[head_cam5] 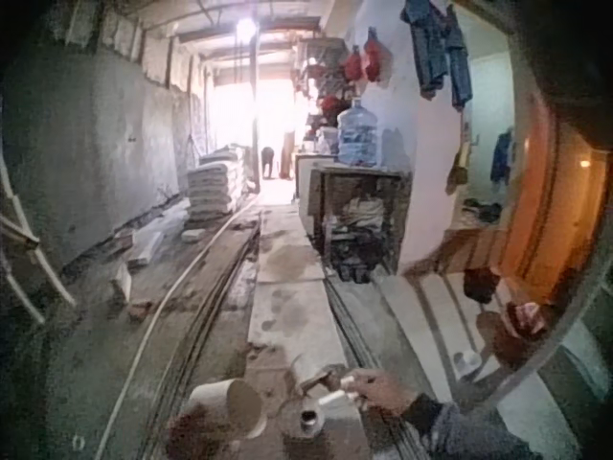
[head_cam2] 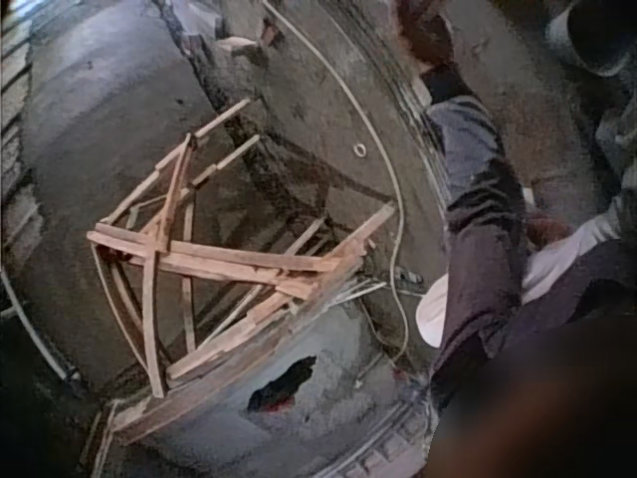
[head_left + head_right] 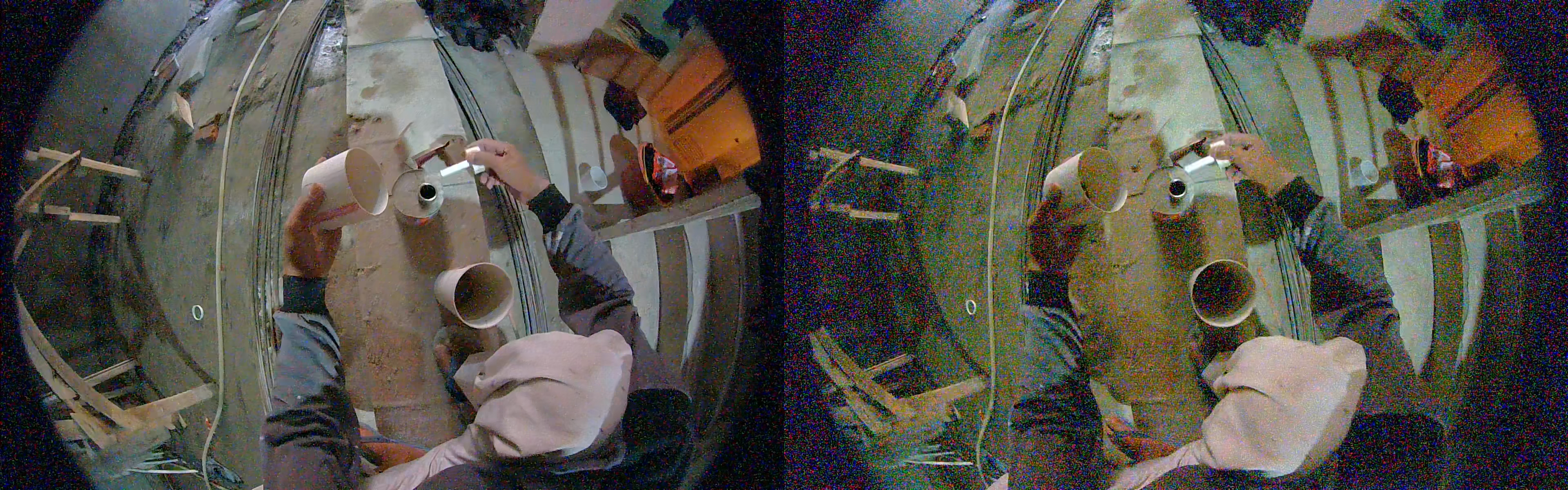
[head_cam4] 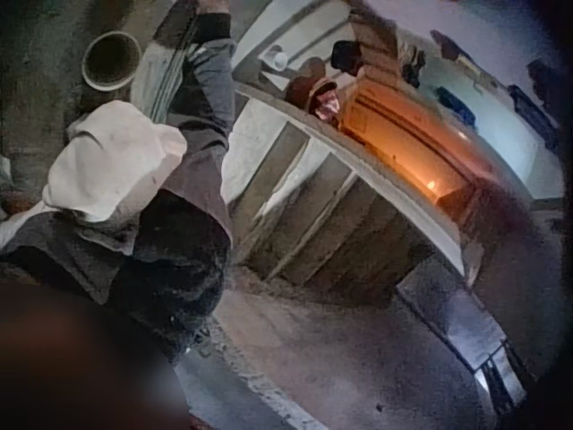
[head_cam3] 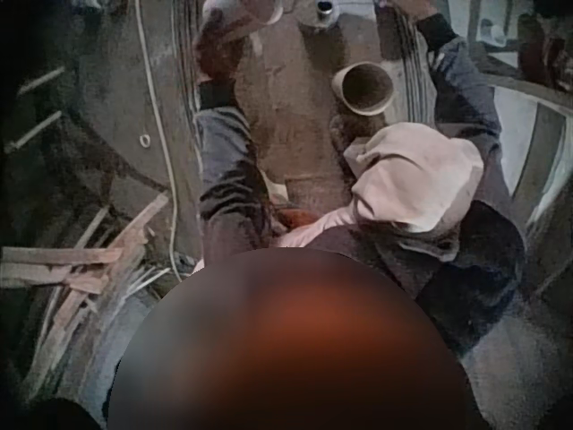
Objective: The person sits on the floor and applies glue from a small can to the rim of a white PVC pipe using a brush. They repeatedly dip the brush into the glue and spread it around the pipe's edge, then inspect the coated rim.
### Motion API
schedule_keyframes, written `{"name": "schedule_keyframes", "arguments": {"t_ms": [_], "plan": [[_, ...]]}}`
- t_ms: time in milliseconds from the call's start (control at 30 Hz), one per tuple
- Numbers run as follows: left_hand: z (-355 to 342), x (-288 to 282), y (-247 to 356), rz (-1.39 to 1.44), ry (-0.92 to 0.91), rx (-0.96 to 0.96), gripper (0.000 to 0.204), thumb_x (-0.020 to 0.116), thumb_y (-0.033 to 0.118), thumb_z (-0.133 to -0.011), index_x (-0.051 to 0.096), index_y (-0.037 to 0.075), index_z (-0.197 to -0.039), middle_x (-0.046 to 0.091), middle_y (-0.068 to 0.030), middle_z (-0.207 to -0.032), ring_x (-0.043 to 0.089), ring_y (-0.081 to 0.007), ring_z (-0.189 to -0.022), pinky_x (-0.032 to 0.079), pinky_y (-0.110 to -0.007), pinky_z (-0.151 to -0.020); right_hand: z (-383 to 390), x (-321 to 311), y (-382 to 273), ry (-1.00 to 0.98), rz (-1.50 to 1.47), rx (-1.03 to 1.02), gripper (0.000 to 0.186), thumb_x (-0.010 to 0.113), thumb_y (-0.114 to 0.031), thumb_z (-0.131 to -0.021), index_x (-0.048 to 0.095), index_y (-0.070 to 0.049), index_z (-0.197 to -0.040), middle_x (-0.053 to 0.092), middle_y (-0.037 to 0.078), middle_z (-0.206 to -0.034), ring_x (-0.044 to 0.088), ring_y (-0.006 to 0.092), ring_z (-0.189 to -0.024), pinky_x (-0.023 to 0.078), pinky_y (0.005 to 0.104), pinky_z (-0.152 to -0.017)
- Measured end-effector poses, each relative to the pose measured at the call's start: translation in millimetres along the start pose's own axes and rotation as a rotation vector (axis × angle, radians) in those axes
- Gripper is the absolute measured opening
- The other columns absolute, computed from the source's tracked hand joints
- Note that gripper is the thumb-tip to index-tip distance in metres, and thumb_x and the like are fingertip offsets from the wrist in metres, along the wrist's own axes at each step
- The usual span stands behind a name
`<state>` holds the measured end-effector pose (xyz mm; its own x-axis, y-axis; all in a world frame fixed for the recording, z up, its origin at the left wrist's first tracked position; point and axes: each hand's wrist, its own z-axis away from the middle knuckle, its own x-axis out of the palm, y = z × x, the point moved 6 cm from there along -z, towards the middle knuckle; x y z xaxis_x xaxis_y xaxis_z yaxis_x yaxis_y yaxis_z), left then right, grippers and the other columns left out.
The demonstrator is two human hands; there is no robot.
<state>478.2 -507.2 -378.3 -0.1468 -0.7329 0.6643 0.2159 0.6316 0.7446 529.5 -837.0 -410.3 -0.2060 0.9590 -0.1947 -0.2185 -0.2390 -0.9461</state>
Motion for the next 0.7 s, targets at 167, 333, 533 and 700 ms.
{"name": "schedule_keyframes", "arguments": {"t_ms": [167, 333, 533, 700], "plan": [[-5.4, 11.5, -1.5, -0.147, -0.020, -0.013, 0.062, 0.063, 0.032, -0.097, 0.041, 0.004, -0.148, 0.058, -0.0115, -0.133, 0.063, -0.0275, -0.115, 0.055, -0.035, -0.091, 27.2, 15.3, -63.1, -0.063, -0.252, -0.218, 0.027, 0.062, -0.022, -0.100, 0.064, -0.004, -0.120, 0.064, -0.002, -0.087, 0.057, 0.0029, -0.063, 0.047, 0.0173, -0.056], [-18.0, 26.5, -2.2, -0.090, -0.029, 0.058, 0.064, 0.063, 0.033, -0.097, 0.040, 0.002, -0.148, 0.059, -0.0117, -0.131, 0.063, -0.0267, -0.113, 0.053, -0.038, -0.095, 28.9, 42.0, -108.9, 0.033, -0.135, -0.383, 0.028, 0.066, -0.028, -0.097, 0.069, -0.004, -0.111, 0.063, -0.002, -0.080, 0.058, 0.0055, -0.064, 0.046, 0.0218, -0.056], [-5.9, 29.0, 0.7, 0.274, 0.024, -0.135, 0.063, 0.064, 0.022, -0.092, 0.041, 0.002, -0.148, 0.058, -0.0127, -0.133, 0.063, -0.0272, -0.114, 0.053, -0.040, -0.096, 31.3, 65.3, -108.5, -0.132, -0.323, -0.301, 0.037, 0.066, -0.033, -0.097, 0.065, -0.003, -0.118, 0.065, 0.000, -0.088, 0.056, 0.0059, -0.064, 0.045, 0.0217, -0.056], [2.7, 38.7, 16.3, -0.597, -0.095, 0.255, 0.064, 0.063, 0.031, -0.094, 0.040, 0.004, -0.148, 0.058, -0.0118, -0.132, 0.062, -0.0257, -0.116, 0.051, -0.040, -0.098, 34.9, 64.5, -108.5, -0.279, -0.305, -0.251, 0.042, 0.066, -0.037, -0.097, 0.063, -0.002, -0.120, 0.064, 0.001, -0.089, 0.052, 0.0049, -0.061, 0.041, 0.0202, -0.054]]}}
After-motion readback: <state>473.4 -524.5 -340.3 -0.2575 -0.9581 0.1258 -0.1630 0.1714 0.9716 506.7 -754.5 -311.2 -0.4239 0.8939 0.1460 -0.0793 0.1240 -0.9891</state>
